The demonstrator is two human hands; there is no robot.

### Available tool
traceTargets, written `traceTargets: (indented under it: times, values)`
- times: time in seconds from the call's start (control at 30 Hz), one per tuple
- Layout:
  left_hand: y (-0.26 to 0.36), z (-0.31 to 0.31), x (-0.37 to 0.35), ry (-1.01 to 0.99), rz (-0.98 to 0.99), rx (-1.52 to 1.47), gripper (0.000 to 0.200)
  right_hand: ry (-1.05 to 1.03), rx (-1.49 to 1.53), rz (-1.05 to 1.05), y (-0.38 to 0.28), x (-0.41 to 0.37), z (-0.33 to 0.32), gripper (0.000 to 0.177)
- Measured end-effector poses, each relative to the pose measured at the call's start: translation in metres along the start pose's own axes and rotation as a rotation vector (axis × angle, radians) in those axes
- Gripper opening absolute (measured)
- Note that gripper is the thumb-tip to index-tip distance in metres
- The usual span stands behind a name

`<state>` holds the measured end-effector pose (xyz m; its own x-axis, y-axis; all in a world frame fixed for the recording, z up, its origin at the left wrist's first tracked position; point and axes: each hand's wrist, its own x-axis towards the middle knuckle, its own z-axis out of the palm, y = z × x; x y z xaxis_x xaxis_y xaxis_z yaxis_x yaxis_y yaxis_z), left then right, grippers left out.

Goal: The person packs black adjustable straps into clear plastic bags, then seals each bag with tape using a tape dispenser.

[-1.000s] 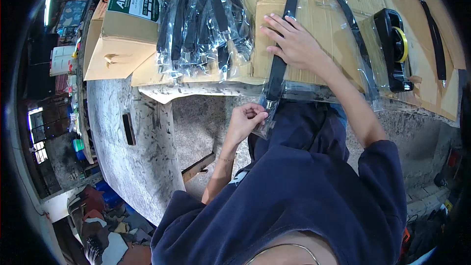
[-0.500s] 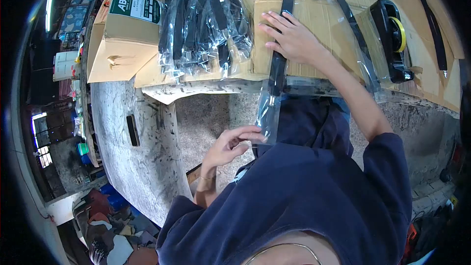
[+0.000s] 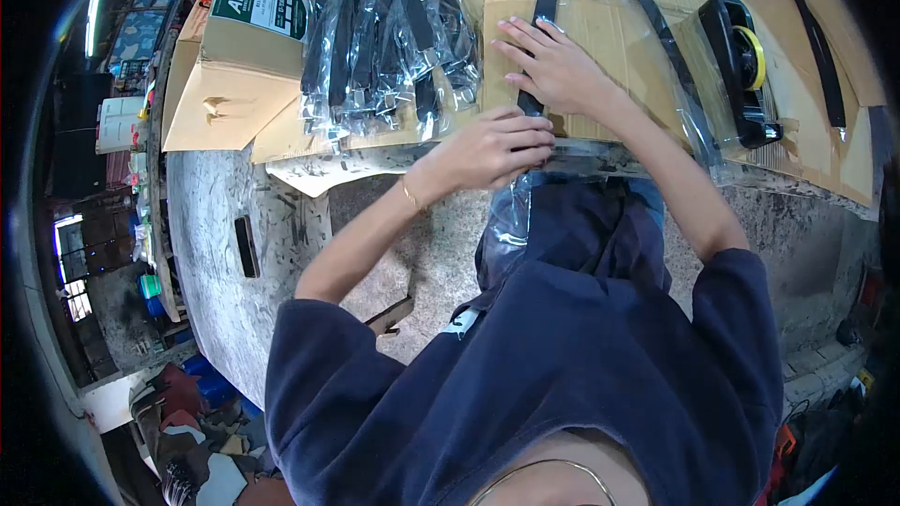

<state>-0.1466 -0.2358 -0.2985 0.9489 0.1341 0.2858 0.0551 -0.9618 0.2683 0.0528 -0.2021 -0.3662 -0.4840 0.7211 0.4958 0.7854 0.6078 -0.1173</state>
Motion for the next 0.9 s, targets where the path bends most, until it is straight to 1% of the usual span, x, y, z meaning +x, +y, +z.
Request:
traceTargets:
  times: [0.07,0.1,0.3,0.37,0.4,0.5,0.53,0.57,0.6,0.63,0.67,0.7,0.77,0.83,0.9]
  values:
    - [-0.016,0.011,-0.003,-0.095,0.046,0.020,0.024,-0.019,0.023,0.009,-0.001,0.000,-0.002,0.046]
    - [-0.017,0.014,-0.007,-0.095,0.047,0.021,0.024,-0.018,0.021,0.010,-0.001,-0.001,-0.002,0.046]
    - [-0.021,0.025,-0.010,-0.042,-0.046,0.023,0.034,-0.037,0.034,-0.043,0.013,0.009,0.002,0.047]
    - [-0.024,0.025,-0.005,-0.065,-0.104,0.075,0.041,-0.075,0.039,-0.084,0.021,0.016,0.000,0.046]
    - [-0.029,0.026,-0.003,-0.123,-0.131,0.060,0.044,-0.075,0.036,-0.088,0.026,0.020,-0.001,0.046]
    - [-0.033,0.023,0.002,-0.156,-0.164,0.038,0.045,-0.115,0.050,-0.135,0.038,0.026,0.002,0.044]
    - [-0.035,0.023,0.003,-0.199,-0.160,0.044,0.046,-0.083,0.049,-0.144,0.041,0.026,0.005,0.042]
    - [-0.033,0.022,0.004,-0.196,-0.159,0.043,0.046,-0.050,0.049,-0.155,0.040,0.029,0.002,0.040]
    - [-0.032,0.021,0.005,-0.202,-0.138,0.109,0.047,-0.051,0.047,-0.155,0.039,0.029,-0.002,0.040]
    - [-0.031,0.020,0.006,-0.208,-0.118,0.172,0.048,0.036,0.044,-0.147,0.037,0.028,-0.007,0.037]
    - [-0.031,0.018,0.006,-0.206,-0.116,0.171,0.048,0.123,0.040,-0.138,0.032,0.027,-0.016,0.035]
    - [-0.032,0.018,0.006,-0.213,-0.119,0.179,0.048,0.117,0.038,-0.138,0.026,0.020,-0.028,0.035]
    - [-0.030,0.024,0.001,-0.209,-0.138,0.170,0.048,0.167,0.166,-0.004,0.001,-0.010,-0.054,0.035]
    - [-0.036,0.029,-0.002,-0.174,-0.103,0.211,0.047,0.135,0.346,0.014,-0.043,-0.053,-0.066,0.040]
    - [-0.037,0.027,-0.002,-0.179,-0.087,0.215,0.047,0.005,0.273,-0.058,-0.078,-0.085,-0.071,0.044]
